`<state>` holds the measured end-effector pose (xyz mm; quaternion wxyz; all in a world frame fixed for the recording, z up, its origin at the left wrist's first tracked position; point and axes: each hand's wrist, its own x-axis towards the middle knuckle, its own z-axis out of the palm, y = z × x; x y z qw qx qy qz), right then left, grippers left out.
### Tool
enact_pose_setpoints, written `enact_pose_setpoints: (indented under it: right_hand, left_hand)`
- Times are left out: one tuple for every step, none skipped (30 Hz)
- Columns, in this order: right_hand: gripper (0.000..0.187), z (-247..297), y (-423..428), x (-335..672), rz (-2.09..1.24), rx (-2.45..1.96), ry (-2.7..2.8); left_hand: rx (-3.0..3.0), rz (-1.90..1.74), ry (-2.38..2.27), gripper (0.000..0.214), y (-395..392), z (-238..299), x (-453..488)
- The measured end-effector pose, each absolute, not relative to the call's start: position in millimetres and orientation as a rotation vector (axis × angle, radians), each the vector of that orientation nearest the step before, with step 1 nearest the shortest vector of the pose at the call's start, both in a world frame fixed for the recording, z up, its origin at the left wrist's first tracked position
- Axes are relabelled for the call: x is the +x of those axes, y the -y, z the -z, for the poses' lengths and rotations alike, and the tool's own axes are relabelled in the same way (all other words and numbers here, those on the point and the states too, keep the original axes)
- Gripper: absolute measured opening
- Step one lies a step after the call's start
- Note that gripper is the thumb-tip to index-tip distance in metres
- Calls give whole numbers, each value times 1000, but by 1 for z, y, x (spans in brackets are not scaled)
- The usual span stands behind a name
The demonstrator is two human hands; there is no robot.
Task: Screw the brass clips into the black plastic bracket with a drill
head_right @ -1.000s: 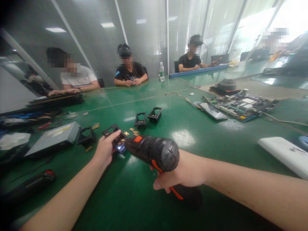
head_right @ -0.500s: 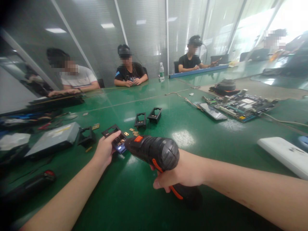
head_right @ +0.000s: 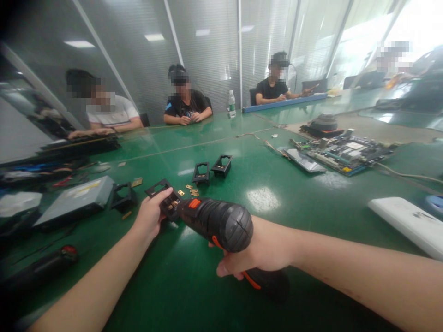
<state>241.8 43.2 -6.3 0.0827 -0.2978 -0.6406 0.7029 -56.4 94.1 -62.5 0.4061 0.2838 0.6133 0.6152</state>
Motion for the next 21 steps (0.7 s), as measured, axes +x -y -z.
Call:
enact_pose_setpoints:
  right_hand:
    - [41, 7, -43, 242, -2102, -891, 1910]
    - [37, 8, -44, 242, -2109, -895, 1911]
    - [33, 9, -44, 242, -2122, -889, 1915]
    - [31, 9, -45, 243, -2136, -874, 1915]
    - [30, 10, -45, 242, -2153, -854, 1912]
    - [33, 10, -46, 242, -2172, -838, 1896]
    - [39, 11, -46, 242, -2189, -828, 1876]
    - [47, 11, -47, 242, -2198, -828, 1861]
    - [51, 11, -47, 241, -2194, -841, 1850]
    - [52, 11, -47, 241, -2186, -863, 1844]
    - [50, 11, -47, 240, -2173, -884, 1842]
    - [47, 11, -47, 240, -2158, -903, 1841]
    - [43, 11, -46, 239, -2144, -921, 1840]
    - [40, 11, -46, 239, -2135, -935, 1840]
    - [37, 11, -46, 239, -2132, -939, 1844]
    - [34, 11, -45, 238, -2135, -937, 1848]
    - [32, 12, -45, 238, -2135, -934, 1853]
    - [32, 13, -45, 238, -2133, -931, 1858]
    - [31, 13, -45, 238, -2128, -930, 1860]
    - [32, 13, -45, 238, -2123, -932, 1863]
    - [32, 13, -45, 238, -2119, -942, 1864]
  left_hand:
    - [714, -1551, -1548, 37, -94, 63, -57]
    - [713, -1550, -1548, 37, -94, 63, -57]
    - [711, -1549, -1548, 37, -94, 63, -57]
    - [710, -1549, -1549, 36, -94, 63, -57]
    - [708, -1551, -1551, 36, -94, 63, -57]
    - [705, -1552, -1553, 36, -94, 62, -57]
    - [701, -1552, -1555, 35, -93, 61, -56]
    - [699, -1553, -1558, 34, -93, 61, -55]
    - [698, -1553, -1559, 34, -92, 60, -55]
    - [699, -1552, -1560, 34, -92, 59, -54]
    - [702, -1550, -1559, 34, -91, 58, -54]
    - [706, -1549, -1558, 35, -91, 58, -54]
    - [709, -1547, -1556, 36, -91, 58, -54]
    - [711, -1548, -1555, 37, -92, 58, -54]
    - [710, -1550, -1553, 37, -92, 58, -54]
    - [709, -1555, -1552, 37, -92, 59, -54]
    - [708, -1559, -1550, 37, -93, 59, -54]
    - [708, -1561, -1549, 38, -93, 60, -55]
    - [710, -1561, -1549, 38, -94, 61, -55]
    - [713, -1559, -1550, 39, -94, 61, -56]
    - [717, -1556, -1553, 40, -94, 62, -56]
